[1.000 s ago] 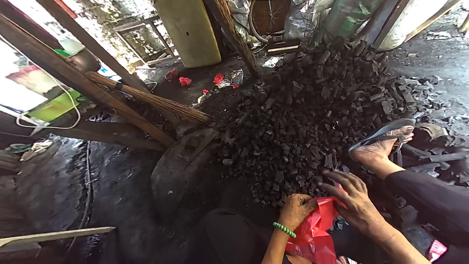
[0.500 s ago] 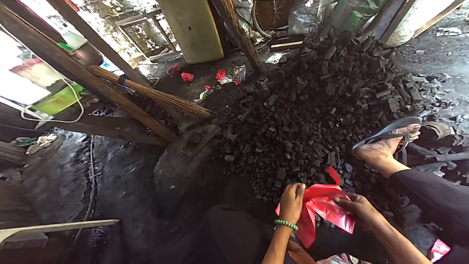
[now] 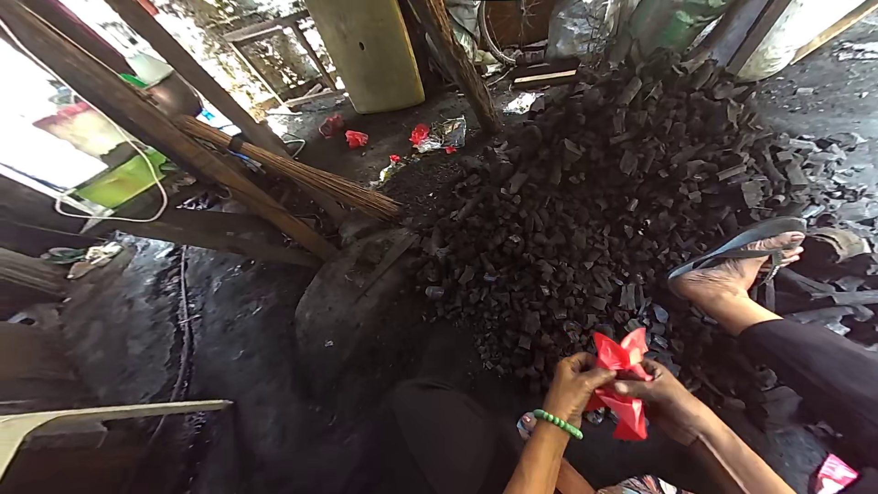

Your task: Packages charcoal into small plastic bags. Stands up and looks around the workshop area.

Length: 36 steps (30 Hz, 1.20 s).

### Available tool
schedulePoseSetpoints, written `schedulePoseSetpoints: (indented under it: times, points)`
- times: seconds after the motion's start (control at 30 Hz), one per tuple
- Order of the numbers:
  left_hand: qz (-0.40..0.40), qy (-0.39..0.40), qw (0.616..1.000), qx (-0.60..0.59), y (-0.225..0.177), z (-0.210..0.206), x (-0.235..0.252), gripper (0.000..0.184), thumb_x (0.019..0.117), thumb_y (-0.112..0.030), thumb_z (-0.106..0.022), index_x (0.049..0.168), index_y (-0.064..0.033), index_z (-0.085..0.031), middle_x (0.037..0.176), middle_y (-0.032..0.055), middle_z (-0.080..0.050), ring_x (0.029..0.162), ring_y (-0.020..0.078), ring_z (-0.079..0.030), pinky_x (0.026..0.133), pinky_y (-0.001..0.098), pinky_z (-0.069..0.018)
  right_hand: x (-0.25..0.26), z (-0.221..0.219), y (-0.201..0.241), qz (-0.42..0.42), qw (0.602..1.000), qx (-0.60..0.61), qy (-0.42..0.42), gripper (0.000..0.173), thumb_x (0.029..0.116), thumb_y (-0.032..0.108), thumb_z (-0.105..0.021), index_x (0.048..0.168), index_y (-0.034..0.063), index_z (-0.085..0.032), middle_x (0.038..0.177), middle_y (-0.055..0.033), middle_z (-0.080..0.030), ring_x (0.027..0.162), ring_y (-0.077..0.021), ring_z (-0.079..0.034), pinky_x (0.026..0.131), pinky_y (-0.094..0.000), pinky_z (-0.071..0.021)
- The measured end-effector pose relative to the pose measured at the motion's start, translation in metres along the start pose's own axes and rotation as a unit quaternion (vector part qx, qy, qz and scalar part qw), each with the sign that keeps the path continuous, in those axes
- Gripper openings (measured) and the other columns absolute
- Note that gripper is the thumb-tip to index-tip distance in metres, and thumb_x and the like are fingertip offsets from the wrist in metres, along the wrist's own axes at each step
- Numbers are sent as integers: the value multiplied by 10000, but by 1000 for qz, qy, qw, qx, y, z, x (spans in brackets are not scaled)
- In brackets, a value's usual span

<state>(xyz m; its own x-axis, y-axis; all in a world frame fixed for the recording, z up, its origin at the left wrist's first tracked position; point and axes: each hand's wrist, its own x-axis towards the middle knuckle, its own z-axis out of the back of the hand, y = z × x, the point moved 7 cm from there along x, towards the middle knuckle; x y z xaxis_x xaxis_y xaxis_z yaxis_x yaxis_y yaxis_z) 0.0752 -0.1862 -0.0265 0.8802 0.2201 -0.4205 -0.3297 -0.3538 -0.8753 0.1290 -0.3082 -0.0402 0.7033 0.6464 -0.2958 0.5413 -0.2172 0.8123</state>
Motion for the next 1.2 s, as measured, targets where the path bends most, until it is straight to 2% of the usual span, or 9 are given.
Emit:
schedulePoseSetpoints:
  times: [0.13, 0.27, 0.4, 0.53, 0.63, 0.77, 0.9, 1.0, 1.2]
  points:
    - [54, -66, 967, -239, -20, 31, -15, 138, 995, 33, -437, 956, -37, -549, 802, 101, -701, 699, 205, -712, 650, 347, -615, 12, 39, 20, 28, 997, 0, -70, 216, 756, 168, -800, 892, 134, -635, 764, -32, -723, 647, -122, -705, 589, -297, -615]
    - [-69, -134, 931, -333, -48, 67, -17, 240, 1005, -18, -360, 958, -121, -572, 726, 26, -659, 619, 120, -667, 570, 271, -576, 25, 74, 33, 56, 898, -412, -144, 254, 796, 60, -797, 939, -32, -608, 871, -126, -592, 735, -208, -591, 661, -394, -511]
    - [-141, -14, 989, 32, -56, 48, -6, 152, 994, -25, -470, 1056, -5, -607, 854, 8, -618, 704, 47, -571, 662, 229, -499, 36, 12, 24, 51, 892, -448, 27, 972, 673, 448, -870, 1491, 121, -460, 1407, -118, -574, 1238, -236, -600, 1005, -433, -537]
    - [-16, 101, 869, 485, -60, 39, 0, 223, 976, -79, -632, 1169, -50, -741, 1302, 235, -584, 1168, 341, -590, 1016, 491, -478, 67, -40, 44, 153, 846, -502, 93, 193, 942, 115, -698, 1094, 5, -741, 956, -115, -746, 874, -215, -714, 842, -466, -575]
    - [91, -80, 783, 610, -81, 110, 2, 386, 907, -18, -681, 1276, -131, -702, 1506, 267, -417, 1213, 459, -574, 969, 602, -511, 103, -44, 83, 181, 870, -456, 49, 98, 968, -6, -629, 954, -25, -724, 812, -66, -699, 732, -116, -647, 738, -349, -554]
    - [74, -280, 792, 538, -101, 191, -3, 391, 903, -6, -698, 1288, 2, -637, 1523, 269, -389, 1129, 428, -633, 943, 534, -551, 162, -51, 72, 124, 941, -309, 65, 121, 995, 31, -580, 1087, 0, -652, 915, -70, -707, 775, -136, -701, 724, -322, -622]
    - [128, -342, 824, 433, -87, 241, 12, 487, 919, -15, -672, 1388, 28, -548, 1523, 310, -371, 1198, 417, -600, 995, 492, -526, 209, -70, -33, 27, 714, -673, 190, 663, 866, 116, -793, 1475, 112, -530, 1497, -246, -476, 1372, -442, -477, 1071, -662, -427]
    - [178, -298, 821, 454, -82, 237, 32, 471, 980, -115, -622, 1435, -39, -522, 1554, 260, -364, 1179, 368, -629, 988, 457, -534, 207, -80, -104, 2, 546, -793, 270, 669, 950, -34, -604, 1539, 262, -485, 1660, -237, -263, 1519, -547, -171, 1085, -862, -135]
    - [205, -231, 819, 484, -82, 222, 47, 419, 999, -97, -580, 1417, -72, -555, 1570, 242, -348, 1218, 374, -604, 1018, 466, -509, 196, -62, -105, -47, 489, -827, 274, 692, 919, -133, -559, 1508, 228, -527, 1620, -245, -341, 1472, -586, -242, 1045, -889, -121]
